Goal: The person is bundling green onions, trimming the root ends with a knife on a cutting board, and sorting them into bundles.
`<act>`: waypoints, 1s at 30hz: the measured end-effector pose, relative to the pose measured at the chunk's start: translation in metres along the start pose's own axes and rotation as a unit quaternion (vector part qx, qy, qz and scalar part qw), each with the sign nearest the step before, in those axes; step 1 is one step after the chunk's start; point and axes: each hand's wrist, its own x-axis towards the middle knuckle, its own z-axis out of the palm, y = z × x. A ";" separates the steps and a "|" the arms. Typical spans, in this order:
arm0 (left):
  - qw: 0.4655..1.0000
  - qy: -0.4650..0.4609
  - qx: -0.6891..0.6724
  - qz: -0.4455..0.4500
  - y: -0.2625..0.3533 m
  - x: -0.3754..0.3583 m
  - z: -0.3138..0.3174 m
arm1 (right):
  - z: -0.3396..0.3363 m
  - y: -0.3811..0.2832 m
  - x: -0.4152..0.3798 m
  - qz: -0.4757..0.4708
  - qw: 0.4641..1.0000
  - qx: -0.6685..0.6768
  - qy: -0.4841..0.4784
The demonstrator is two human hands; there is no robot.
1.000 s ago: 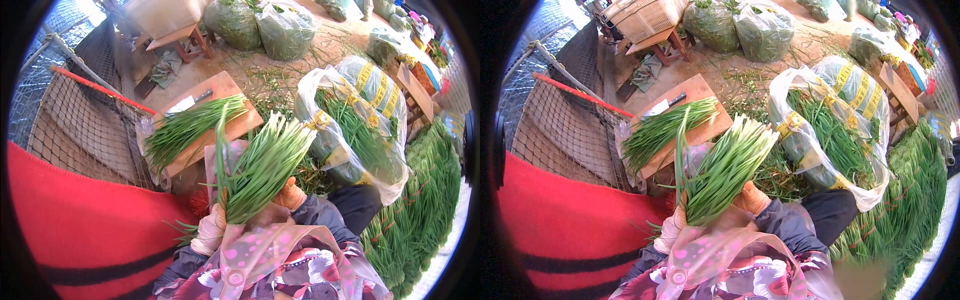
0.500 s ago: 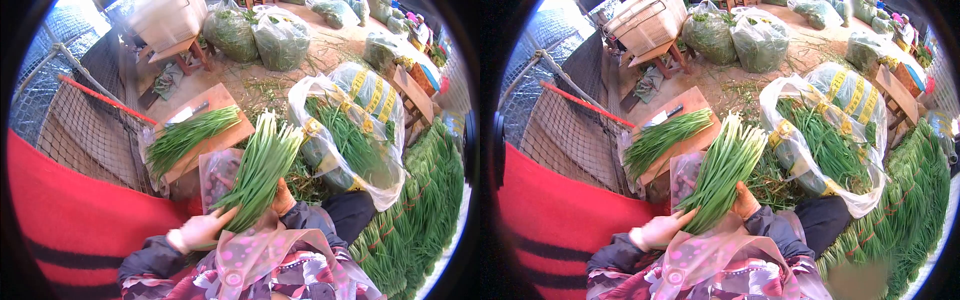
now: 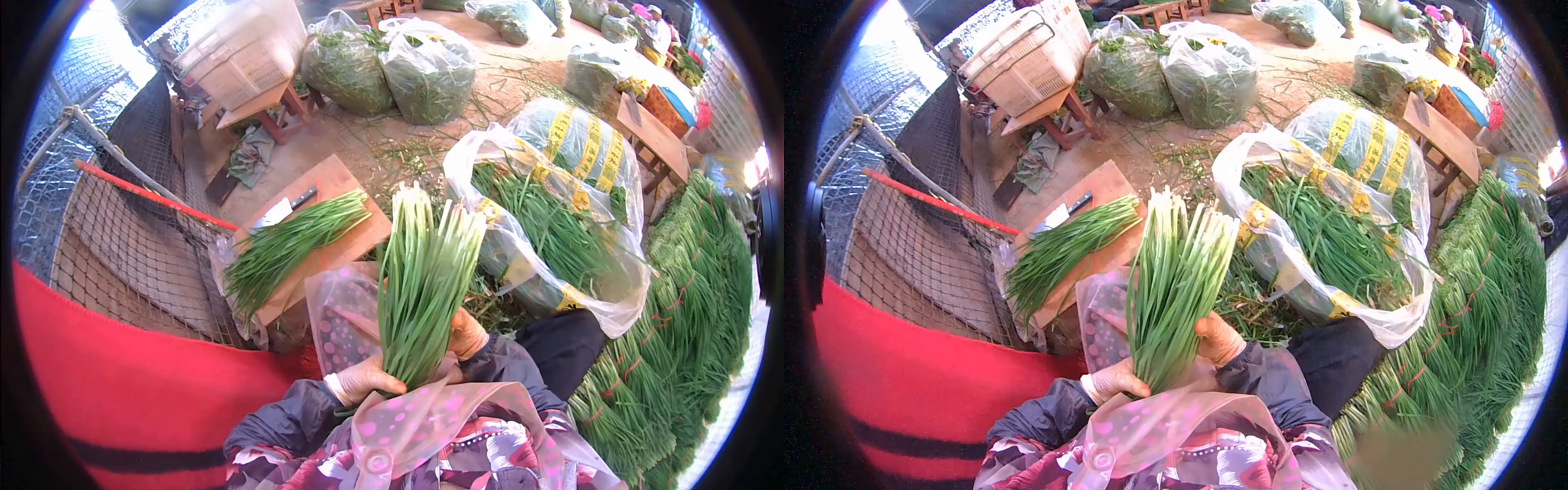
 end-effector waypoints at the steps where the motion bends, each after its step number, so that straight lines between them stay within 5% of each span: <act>1: 1.000 0.003 -0.007 -0.012 0.007 0.004 0.007 | -0.004 -0.001 0.001 0.003 1.000 0.003 0.007; 5: 0.997 0.041 0.061 -0.021 0.000 0.014 -0.006 | 0.001 -0.041 0.021 -0.175 0.965 0.136 0.138; 7: 0.996 0.050 0.069 -0.019 0.002 0.006 -0.011 | -0.019 -0.072 0.035 -0.194 0.961 0.158 0.121; 9: 0.991 0.077 0.108 0.017 0.002 -0.007 -0.020 | -0.051 -0.087 0.055 -0.204 0.946 0.080 0.239; 11: 0.982 0.117 0.143 0.027 -0.011 -0.023 -0.048 | -0.074 -0.102 0.058 -0.190 0.943 0.179 0.205; 12: 0.978 0.138 0.154 0.027 -0.014 -0.035 -0.053 | -0.095 -0.114 0.059 -0.175 0.969 0.137 0.105; 13: 0.973 0.160 0.165 0.026 -0.016 -0.045 -0.057 | -0.071 -0.126 0.059 -0.206 0.938 0.104 0.259; 15: 0.964 0.199 0.172 0.048 -0.042 -0.054 -0.069 | -0.071 -0.149 0.048 -0.293 0.914 0.023 0.278; 17: 0.961 0.254 0.069 0.091 -0.063 -0.060 -0.073 | -0.068 -0.173 0.034 -0.251 0.909 -0.197 0.270; 19: 0.958 0.265 0.066 0.085 -0.068 -0.059 -0.073 | 0.000 -0.147 0.039 -0.030 0.819 -0.521 0.239; 20: 0.953 0.281 0.069 0.086 -0.066 -0.057 -0.070 | 0.008 -0.122 0.039 -0.007 0.786 -0.595 0.166; 21: 0.949 0.294 0.074 0.089 -0.066 -0.055 -0.069 | 0.012 -0.097 0.039 0.013 0.742 -0.664 0.091; 23: 0.946 0.294 0.097 0.099 -0.071 -0.051 -0.076 | 0.009 -0.052 0.043 -0.119 0.527 -0.841 0.009; 25: 0.944 0.301 0.090 0.102 -0.073 -0.051 -0.076 | 0.020 -0.039 0.050 0.042 0.471 -0.880 -0.054; 29: 0.948 0.294 0.057 0.106 -0.068 -0.053 -0.068 | -0.001 -0.039 0.040 0.022 0.489 -0.872 -0.009; 30: 0.946 0.300 0.058 0.109 -0.066 -0.055 -0.066 | -0.022 -0.051 0.035 -0.064 0.486 -0.872 0.021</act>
